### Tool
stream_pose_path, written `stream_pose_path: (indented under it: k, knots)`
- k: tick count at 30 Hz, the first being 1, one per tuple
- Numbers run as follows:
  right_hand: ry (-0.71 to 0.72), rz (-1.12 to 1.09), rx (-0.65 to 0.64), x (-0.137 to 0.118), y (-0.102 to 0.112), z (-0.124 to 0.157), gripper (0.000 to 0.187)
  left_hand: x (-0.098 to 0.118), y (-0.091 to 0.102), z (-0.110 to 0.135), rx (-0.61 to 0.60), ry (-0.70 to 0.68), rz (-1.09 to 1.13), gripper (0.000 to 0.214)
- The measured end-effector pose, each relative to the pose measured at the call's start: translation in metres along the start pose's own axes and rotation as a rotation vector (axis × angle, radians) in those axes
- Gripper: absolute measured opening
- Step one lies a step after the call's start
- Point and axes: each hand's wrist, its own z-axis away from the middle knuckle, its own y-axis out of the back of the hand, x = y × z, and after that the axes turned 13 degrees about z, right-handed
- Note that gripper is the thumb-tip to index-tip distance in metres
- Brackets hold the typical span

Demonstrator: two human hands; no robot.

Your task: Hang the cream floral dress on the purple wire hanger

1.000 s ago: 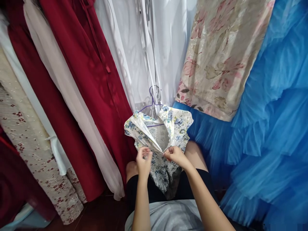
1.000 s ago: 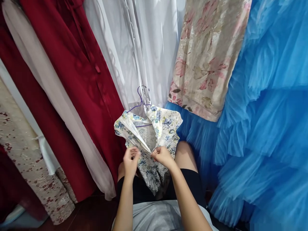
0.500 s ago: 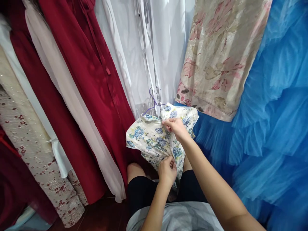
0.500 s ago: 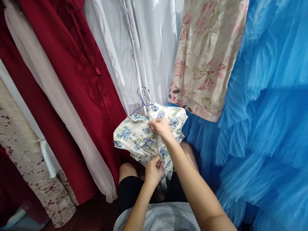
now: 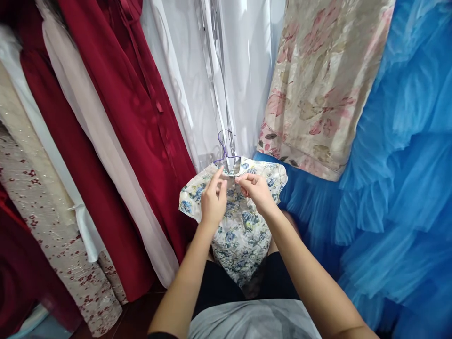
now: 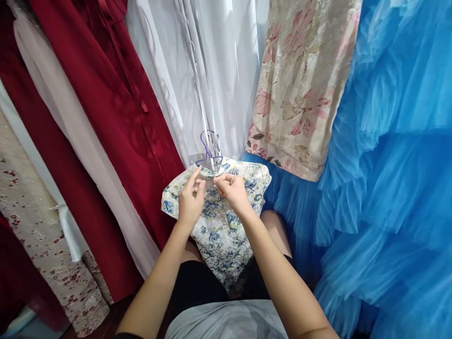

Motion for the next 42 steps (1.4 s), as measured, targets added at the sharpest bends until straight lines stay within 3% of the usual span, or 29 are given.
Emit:
stream_pose_path:
  k: [3,5,8,12,14,16,18,20,23,26,30,33,35,37,40,42]
  knots:
    - [0.052,0.083,0.021,0.004,0.000,-0.009,0.028,0.010,0.001,-0.033,-0.127,-0.159,-0.080,0.019]
    - [0.056,0.159,0.058,0.017,-0.001,-0.016,0.027,0.014,-0.002,-0.041,-0.130,-0.177,-0.066,0.019]
    - [0.007,0.276,0.087,0.045,-0.003,-0.019,0.024,0.012,0.005,-0.049,0.026,-0.174,0.007,0.020]
    - [-0.044,0.296,0.057,0.066,-0.004,-0.002,0.026,-0.020,0.047,-0.069,0.357,-0.139,0.085,0.022]
    - [-0.063,0.275,0.034,0.066,-0.006,0.011,0.027,-0.048,0.070,-0.076,0.552,0.017,0.275,0.019]
    - [-0.093,0.224,0.007,0.064,-0.010,0.021,0.028,-0.079,0.084,-0.072,0.753,0.348,0.596,0.012]
    - [-0.133,0.142,-0.004,0.066,-0.016,0.029,0.026,-0.106,0.087,-0.058,0.888,0.642,0.812,0.016]
    - [-0.197,0.001,0.024,0.072,-0.021,0.036,0.025,-0.126,0.077,-0.035,0.930,0.800,0.874,0.023]
    - [-0.291,-0.213,0.133,0.089,-0.018,0.047,0.028,-0.141,0.051,0.010,0.890,0.946,0.946,0.026]
    - [-0.326,-0.298,0.298,0.108,0.000,0.059,0.037,-0.137,0.020,0.053,0.824,1.001,1.049,0.019]
    - [-0.350,-0.335,0.516,0.125,0.028,0.069,0.041,-0.107,-0.016,0.081,0.713,0.957,1.192,0.008]
    - [-0.335,-0.329,0.583,0.126,0.031,0.074,0.032,-0.071,-0.040,0.084,0.558,0.823,1.239,0.019]
    - [-0.288,-0.278,0.495,0.120,0.024,0.077,0.029,-0.047,-0.052,0.082,0.397,0.722,1.187,0.027]
    - [-0.247,-0.223,0.270,0.112,0.015,0.081,0.038,-0.028,-0.060,0.081,0.265,0.642,1.074,0.030]
    - [-0.248,-0.220,-0.085,0.097,0.005,0.087,0.059,-0.016,-0.059,0.081,0.187,0.509,0.825,0.030]
    - [-0.234,-0.193,-0.246,0.089,0.003,0.091,0.056,-0.018,-0.052,0.081,0.174,0.437,0.649,0.030]
